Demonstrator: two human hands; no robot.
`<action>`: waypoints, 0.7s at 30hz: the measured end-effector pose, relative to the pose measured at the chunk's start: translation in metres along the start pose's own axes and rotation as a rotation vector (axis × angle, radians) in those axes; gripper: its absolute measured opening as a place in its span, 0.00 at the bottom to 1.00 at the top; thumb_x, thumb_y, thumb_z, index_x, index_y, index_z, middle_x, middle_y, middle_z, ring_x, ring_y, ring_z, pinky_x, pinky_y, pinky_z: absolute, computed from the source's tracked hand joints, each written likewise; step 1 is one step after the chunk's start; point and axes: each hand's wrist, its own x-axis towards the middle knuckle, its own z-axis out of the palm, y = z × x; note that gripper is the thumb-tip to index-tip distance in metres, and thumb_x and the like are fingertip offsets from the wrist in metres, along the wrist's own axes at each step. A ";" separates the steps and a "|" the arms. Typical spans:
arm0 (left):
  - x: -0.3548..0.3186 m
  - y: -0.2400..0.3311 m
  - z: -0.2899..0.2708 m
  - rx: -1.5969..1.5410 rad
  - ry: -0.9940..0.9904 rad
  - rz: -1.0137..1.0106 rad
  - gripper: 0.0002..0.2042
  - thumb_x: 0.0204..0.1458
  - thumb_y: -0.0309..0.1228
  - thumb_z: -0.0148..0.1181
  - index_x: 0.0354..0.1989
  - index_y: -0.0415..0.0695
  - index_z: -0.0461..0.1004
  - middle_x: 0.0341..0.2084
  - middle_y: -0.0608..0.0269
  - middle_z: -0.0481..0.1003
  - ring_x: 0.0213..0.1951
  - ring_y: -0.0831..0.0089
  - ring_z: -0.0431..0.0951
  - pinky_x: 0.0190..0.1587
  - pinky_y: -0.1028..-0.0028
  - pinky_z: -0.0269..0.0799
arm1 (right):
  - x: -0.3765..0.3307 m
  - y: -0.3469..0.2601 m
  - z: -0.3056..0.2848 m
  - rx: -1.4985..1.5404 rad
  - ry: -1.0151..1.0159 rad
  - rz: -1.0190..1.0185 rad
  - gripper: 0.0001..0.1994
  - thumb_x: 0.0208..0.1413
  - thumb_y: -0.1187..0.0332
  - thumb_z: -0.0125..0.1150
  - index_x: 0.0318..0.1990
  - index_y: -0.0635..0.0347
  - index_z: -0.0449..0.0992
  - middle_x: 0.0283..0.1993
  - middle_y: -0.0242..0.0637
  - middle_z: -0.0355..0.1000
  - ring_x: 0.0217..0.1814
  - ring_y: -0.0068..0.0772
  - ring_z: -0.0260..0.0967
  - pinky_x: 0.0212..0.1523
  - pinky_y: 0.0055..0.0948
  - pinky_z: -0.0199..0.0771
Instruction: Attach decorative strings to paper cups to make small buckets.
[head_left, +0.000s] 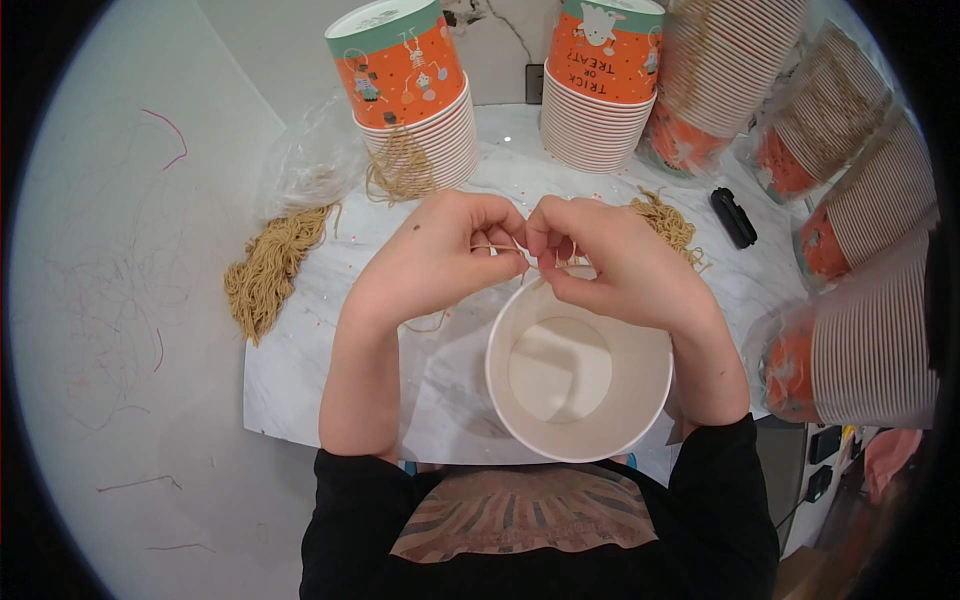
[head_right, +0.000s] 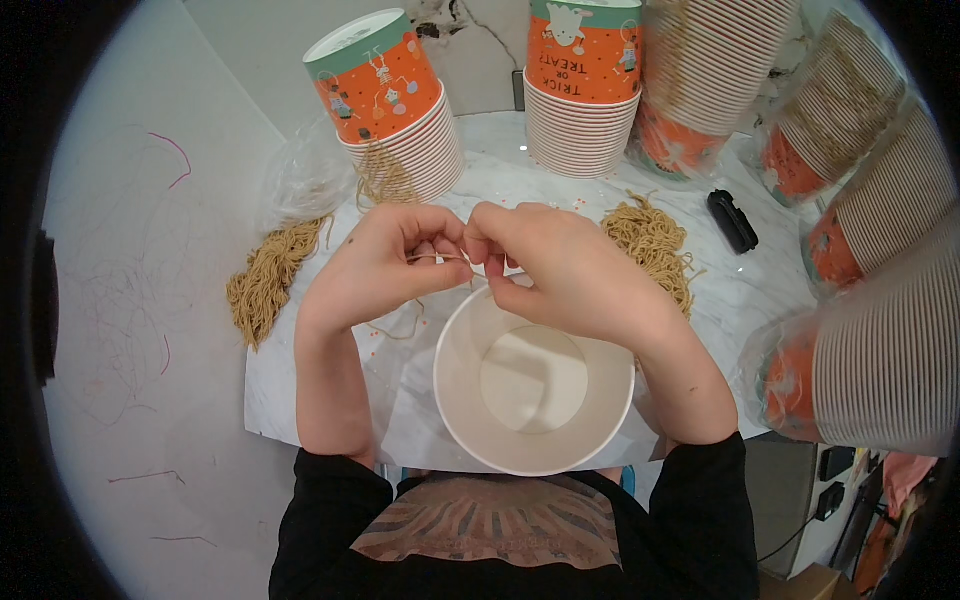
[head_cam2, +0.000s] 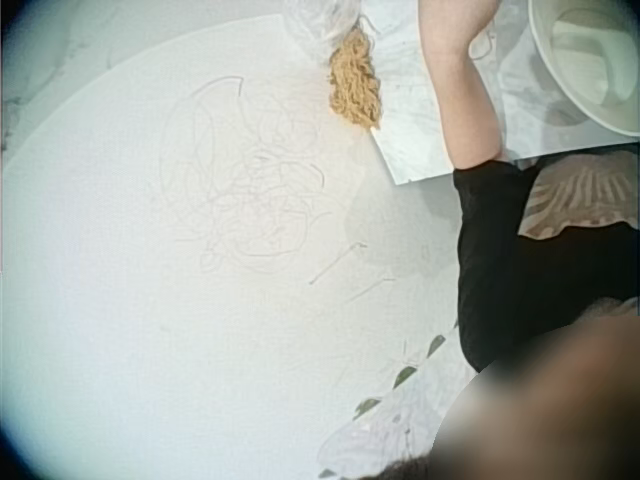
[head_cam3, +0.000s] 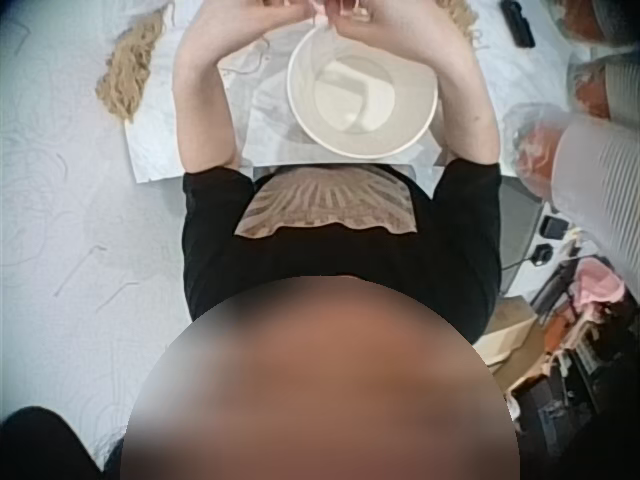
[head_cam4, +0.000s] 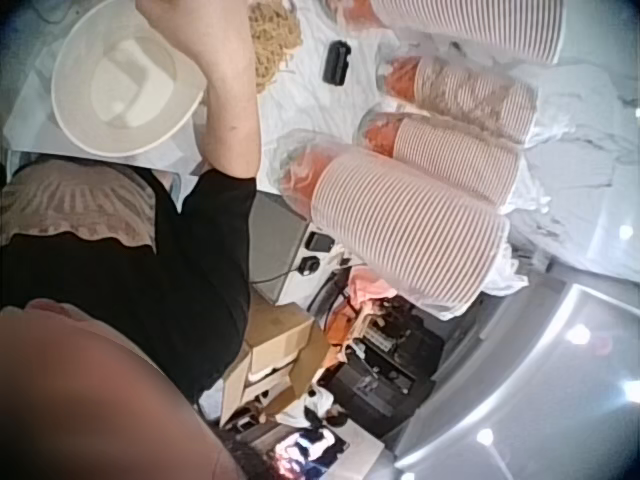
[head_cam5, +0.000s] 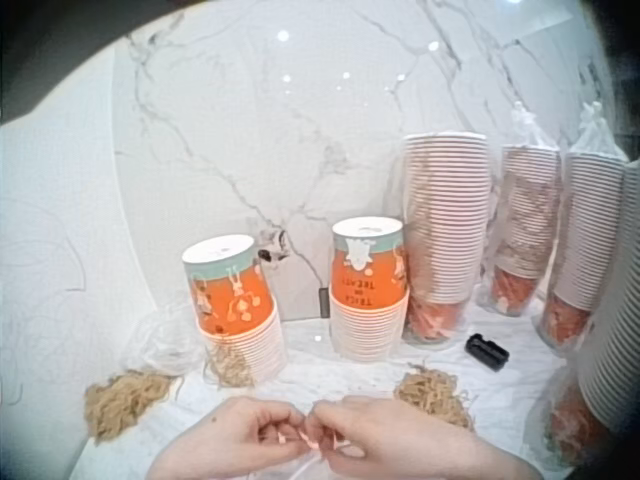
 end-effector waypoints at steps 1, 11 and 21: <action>0.000 0.000 -0.001 0.001 0.000 0.000 0.07 0.46 0.25 0.64 0.32 0.35 0.80 0.20 0.67 0.76 0.24 0.83 0.70 0.27 0.76 0.66 | -0.001 0.000 0.000 -0.064 -0.029 -0.002 0.09 0.52 0.77 0.63 0.38 0.62 0.71 0.35 0.35 0.74 0.37 0.28 0.73 0.39 0.27 0.73; 0.005 -0.003 0.002 0.041 -0.136 -0.018 0.07 0.48 0.23 0.65 0.35 0.34 0.81 0.25 0.70 0.79 0.28 0.88 0.72 0.31 0.81 0.67 | 0.000 -0.010 -0.004 0.087 0.064 0.013 0.11 0.49 0.75 0.65 0.39 0.62 0.69 0.31 0.41 0.75 0.34 0.42 0.77 0.36 0.35 0.76; 0.016 -0.009 0.000 -0.218 -0.108 -0.101 0.05 0.48 0.23 0.66 0.31 0.34 0.80 0.28 0.61 0.82 0.31 0.79 0.81 0.38 0.79 0.76 | -0.001 -0.009 -0.008 0.060 0.025 0.081 0.12 0.48 0.71 0.70 0.35 0.63 0.71 0.29 0.37 0.74 0.32 0.34 0.74 0.35 0.30 0.75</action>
